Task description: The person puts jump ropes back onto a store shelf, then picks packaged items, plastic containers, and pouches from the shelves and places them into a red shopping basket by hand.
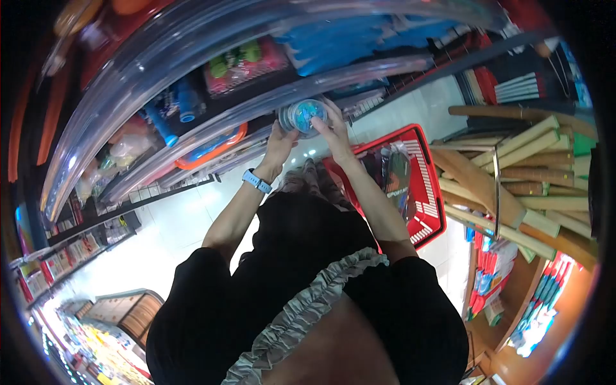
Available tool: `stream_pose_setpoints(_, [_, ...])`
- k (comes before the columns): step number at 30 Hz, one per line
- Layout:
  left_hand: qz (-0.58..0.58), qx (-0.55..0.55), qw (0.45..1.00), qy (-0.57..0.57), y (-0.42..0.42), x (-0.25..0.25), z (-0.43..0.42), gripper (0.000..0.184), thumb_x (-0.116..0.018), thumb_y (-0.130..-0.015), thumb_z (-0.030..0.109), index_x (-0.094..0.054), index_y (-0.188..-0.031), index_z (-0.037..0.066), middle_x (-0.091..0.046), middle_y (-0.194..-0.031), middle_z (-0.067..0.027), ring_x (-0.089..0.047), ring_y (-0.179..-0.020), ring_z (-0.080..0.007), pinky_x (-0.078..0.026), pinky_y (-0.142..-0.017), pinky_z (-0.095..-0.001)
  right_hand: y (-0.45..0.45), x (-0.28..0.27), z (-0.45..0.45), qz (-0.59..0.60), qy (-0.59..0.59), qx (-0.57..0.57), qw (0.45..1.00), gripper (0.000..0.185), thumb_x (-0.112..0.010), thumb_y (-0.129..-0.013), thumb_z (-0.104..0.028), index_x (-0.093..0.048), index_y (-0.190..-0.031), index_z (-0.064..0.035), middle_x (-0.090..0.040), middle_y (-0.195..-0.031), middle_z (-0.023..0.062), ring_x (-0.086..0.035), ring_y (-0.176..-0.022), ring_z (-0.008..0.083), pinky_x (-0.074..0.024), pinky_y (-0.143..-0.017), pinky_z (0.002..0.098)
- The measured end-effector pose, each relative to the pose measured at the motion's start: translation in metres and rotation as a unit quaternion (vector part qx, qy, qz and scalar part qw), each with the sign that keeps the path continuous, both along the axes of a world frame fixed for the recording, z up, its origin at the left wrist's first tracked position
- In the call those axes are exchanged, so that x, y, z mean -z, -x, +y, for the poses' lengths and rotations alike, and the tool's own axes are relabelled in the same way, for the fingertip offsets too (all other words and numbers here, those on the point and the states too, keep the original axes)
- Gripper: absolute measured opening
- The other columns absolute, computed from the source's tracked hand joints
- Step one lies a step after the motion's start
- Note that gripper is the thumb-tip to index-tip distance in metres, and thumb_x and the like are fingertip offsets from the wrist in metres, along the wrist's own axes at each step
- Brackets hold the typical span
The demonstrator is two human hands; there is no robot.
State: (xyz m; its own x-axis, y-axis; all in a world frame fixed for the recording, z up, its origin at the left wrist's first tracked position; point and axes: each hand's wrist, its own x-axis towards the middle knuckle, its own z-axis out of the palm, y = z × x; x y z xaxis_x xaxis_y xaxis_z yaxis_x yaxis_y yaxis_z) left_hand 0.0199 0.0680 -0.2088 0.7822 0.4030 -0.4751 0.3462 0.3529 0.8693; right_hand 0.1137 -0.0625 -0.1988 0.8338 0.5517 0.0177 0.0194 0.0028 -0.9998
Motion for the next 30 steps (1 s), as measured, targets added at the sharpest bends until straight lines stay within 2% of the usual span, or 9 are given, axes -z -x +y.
stream_pose_setpoints(5, [0.023, 0.113, 0.993, -0.02, 0.002, -0.007, -0.047, 0.046, -0.052, -0.088, 0.013, -0.033, -0.129, 0.003, -0.052, -0.114, -0.009, -0.054, -0.096, -0.0153, -0.048, -0.079, -0.0279, 0.027, -0.007, -0.065, 0.035, -0.022, 0.087, 0.995, 0.053, -0.065, -0.08, -0.026, -0.046, -0.123, -0.0003, -0.031, -0.132, 0.0117, -0.032, -0.125, 0.023, -0.0312, -0.1, 0.0343])
stream_pose_setpoints(9, [0.03, 0.17, 0.985, -0.025, -0.003, -0.011, -0.093, 0.05, -0.053, -0.088, 0.014, -0.031, -0.131, 0.004, -0.05, -0.118, -0.0103, -0.055, -0.098, -0.0165, -0.048, -0.079, -0.028, 0.039, 0.001, -0.123, -0.014, 0.041, 0.134, 0.99, 0.052, -0.064, -0.081, -0.024, -0.045, -0.124, -0.0006, -0.027, -0.134, 0.0104, -0.031, -0.125, 0.022, -0.0365, -0.097, 0.0336])
stream_pose_setpoints(10, [0.021, 0.187, 0.981, -0.036, -0.006, -0.011, -0.105, 0.052, -0.053, -0.088, 0.015, -0.029, -0.133, 0.004, -0.049, -0.12, -0.011, -0.054, -0.1, -0.0174, -0.048, -0.079, -0.0283, 0.045, -0.008, -0.133, 0.011, -0.037, 0.152, 0.988, 0.048, -0.063, -0.082, -0.02, -0.046, -0.123, -0.0007, -0.028, -0.134, 0.0121, -0.03, -0.126, 0.0227, -0.0347, -0.099, 0.034])
stream_pose_setpoints(13, [-0.012, 0.241, 0.965, -0.103, -0.015, -0.001, -0.142, 0.053, -0.053, -0.088, 0.015, -0.028, -0.134, 0.004, -0.048, -0.121, -0.0114, -0.054, -0.101, -0.0175, -0.048, -0.078, -0.0286, 0.053, 0.001, -0.174, -0.027, -0.028, 0.2, 0.979, 0.046, -0.062, -0.083, -0.018, -0.047, -0.122, -0.0003, -0.029, -0.134, 0.013, -0.031, -0.125, 0.0227, -0.0336, -0.1, 0.0342])
stream_pose_setpoints(17, [-0.007, 0.263, 0.965, -0.001, -0.017, 0.031, -0.189, 0.053, -0.053, -0.088, 0.013, -0.027, -0.133, 0.003, -0.053, -0.114, -0.0121, -0.057, -0.096, -0.0165, -0.048, -0.075, -0.0265, 0.064, 0.022, -0.219, 0.025, -0.052, 0.257, 0.965, 0.047, -0.061, -0.083, -0.017, -0.046, -0.124, -0.0005, -0.03, -0.135, 0.0113, -0.033, -0.125, 0.0218, -0.0316, -0.101, 0.0333])
stream_pose_setpoints(21, [0.097, 0.323, 0.941, -0.002, -0.024, 0.04, -0.212, 0.05, -0.054, -0.087, 0.013, -0.029, -0.129, 0.004, -0.056, -0.103, -0.0106, -0.058, -0.084, -0.0156, -0.049, -0.071, -0.0259, 0.072, 0.047, -0.238, 0.076, -0.095, 0.3, 0.946, 0.042, -0.061, -0.082, -0.017, -0.051, -0.12, -0.0008, -0.041, -0.127, 0.0148, -0.038, -0.121, 0.0235, -0.0319, -0.1, 0.0317])
stream_pose_setpoints(24, [0.209, 0.341, 0.917, 0.012, -0.025, 0.065, -0.218, 0.047, -0.054, -0.086, 0.013, -0.033, -0.127, 0.005, -0.057, -0.103, -0.008, -0.058, -0.082, -0.0151, -0.05, -0.068, -0.0262, 0.073, 0.108, -0.252, -0.003, 0.18, 0.269, 0.946, 0.038, -0.064, -0.078, -0.02, -0.057, -0.111, -0.0015, -0.05, -0.117, 0.0167, -0.044, -0.117, 0.0272, -0.0339, -0.098, 0.0325])
stream_pose_setpoints(26, [0.199, 0.329, 0.923, 0.037, -0.019, 0.096, -0.219, 0.045, -0.055, -0.086, 0.014, -0.037, -0.126, 0.006, -0.057, -0.101, -0.0058, -0.058, -0.082, -0.0141, -0.05, -0.067, -0.0264, 0.079, 0.129, -0.259, -0.034, 0.292, 0.207, 0.933, 0.035, -0.064, -0.078, -0.024, -0.06, -0.105, -0.0038, -0.052, -0.115, 0.0136, -0.047, -0.112, 0.0271, -0.0362, -0.096, 0.0326])
stream_pose_setpoints(30, [0.178, 0.299, 0.937, 0.02, -0.007, 0.083, -0.22, 0.041, -0.056, -0.085, 0.015, -0.043, -0.123, 0.009, -0.058, -0.099, -0.0029, -0.058, -0.082, -0.0119, -0.051, -0.066, -0.0268, 0.094, 0.148, -0.258, -0.103, 0.383, 0.166, 0.903, 0.029, -0.065, -0.072, -0.024, -0.064, -0.095, -0.0065, -0.058, -0.108, 0.0109, -0.05, -0.108, 0.0294, -0.0385, -0.094, 0.0357])
